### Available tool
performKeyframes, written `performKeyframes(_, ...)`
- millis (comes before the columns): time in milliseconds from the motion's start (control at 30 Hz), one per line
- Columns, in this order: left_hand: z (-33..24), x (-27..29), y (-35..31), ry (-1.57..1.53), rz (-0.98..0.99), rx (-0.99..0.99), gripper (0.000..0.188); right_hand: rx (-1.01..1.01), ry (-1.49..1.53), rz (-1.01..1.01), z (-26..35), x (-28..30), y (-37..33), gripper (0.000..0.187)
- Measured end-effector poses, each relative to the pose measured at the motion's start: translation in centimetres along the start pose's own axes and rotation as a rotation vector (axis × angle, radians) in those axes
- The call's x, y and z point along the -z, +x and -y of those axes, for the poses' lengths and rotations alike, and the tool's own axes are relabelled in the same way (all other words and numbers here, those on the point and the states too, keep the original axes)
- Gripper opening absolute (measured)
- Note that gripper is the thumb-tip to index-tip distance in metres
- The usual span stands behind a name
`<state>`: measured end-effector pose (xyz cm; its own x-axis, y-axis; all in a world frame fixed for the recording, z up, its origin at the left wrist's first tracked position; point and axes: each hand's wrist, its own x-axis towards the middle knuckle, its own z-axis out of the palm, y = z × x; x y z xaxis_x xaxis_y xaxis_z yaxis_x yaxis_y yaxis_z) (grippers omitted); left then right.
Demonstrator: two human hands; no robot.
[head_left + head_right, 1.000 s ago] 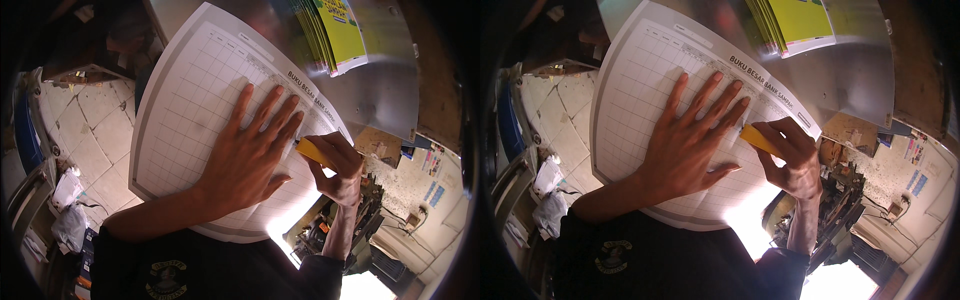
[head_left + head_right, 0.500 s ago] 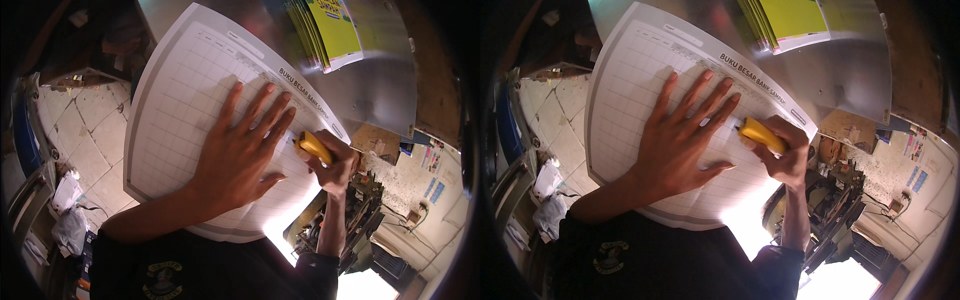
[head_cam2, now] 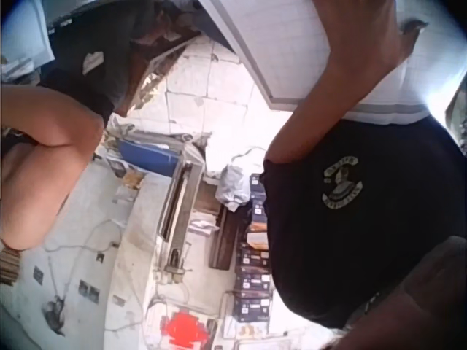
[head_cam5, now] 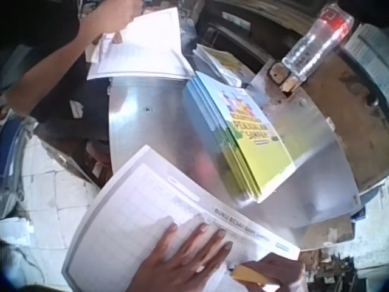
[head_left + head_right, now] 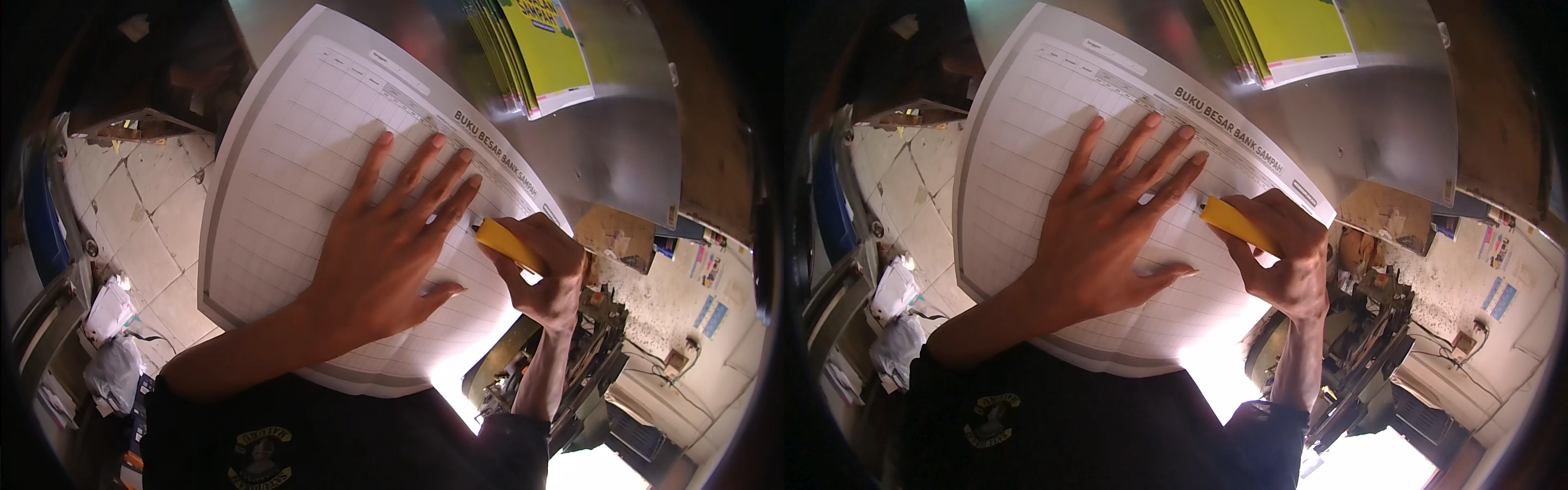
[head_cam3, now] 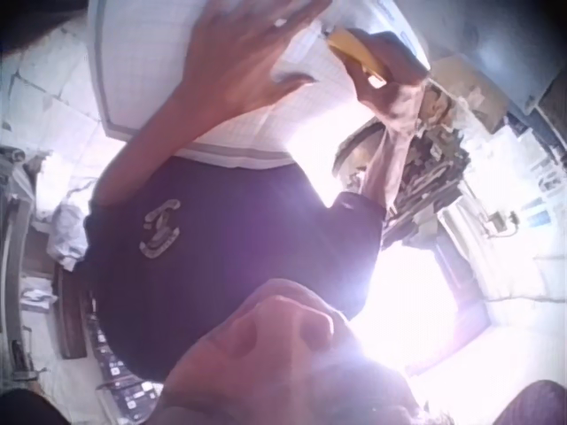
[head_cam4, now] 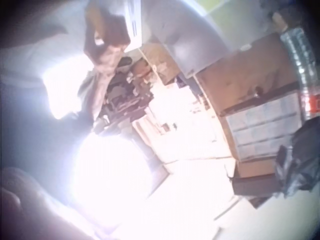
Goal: The person folds printed booklet sheets and covers, pressing and creasing along the spine of each booklet using a yellow hand tool.
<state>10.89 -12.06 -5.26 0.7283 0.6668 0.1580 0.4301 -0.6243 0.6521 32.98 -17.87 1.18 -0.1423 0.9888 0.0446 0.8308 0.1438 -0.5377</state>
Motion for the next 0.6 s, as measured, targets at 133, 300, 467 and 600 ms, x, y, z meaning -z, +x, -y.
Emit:
performKeyframes(133,0.1,0.0,-0.1,-0.035,-0.031,-0.026,0.09,-0.011,-0.092,0.055,1.1,0.4,0.2,0.037)
performKeyframes(300,0.0,-0.1,-0.1,0.023,0.047,0.003,0.095,-0.03,-0.154,0.074,1.8,0.0,0.5,0.039)
performKeyframes(467,0.1,-0.4,-0.2,-0.047,-0.017,-0.021,0.089,-0.014,-0.076,0.021,1.2,0.2,0.0,0.039)
performKeyframes(600,0.2,-0.4,-0.3,-0.048,-0.023,-0.015,0.09,-0.035,-0.028,0.026,0.6,-0.1,0.0,0.038)
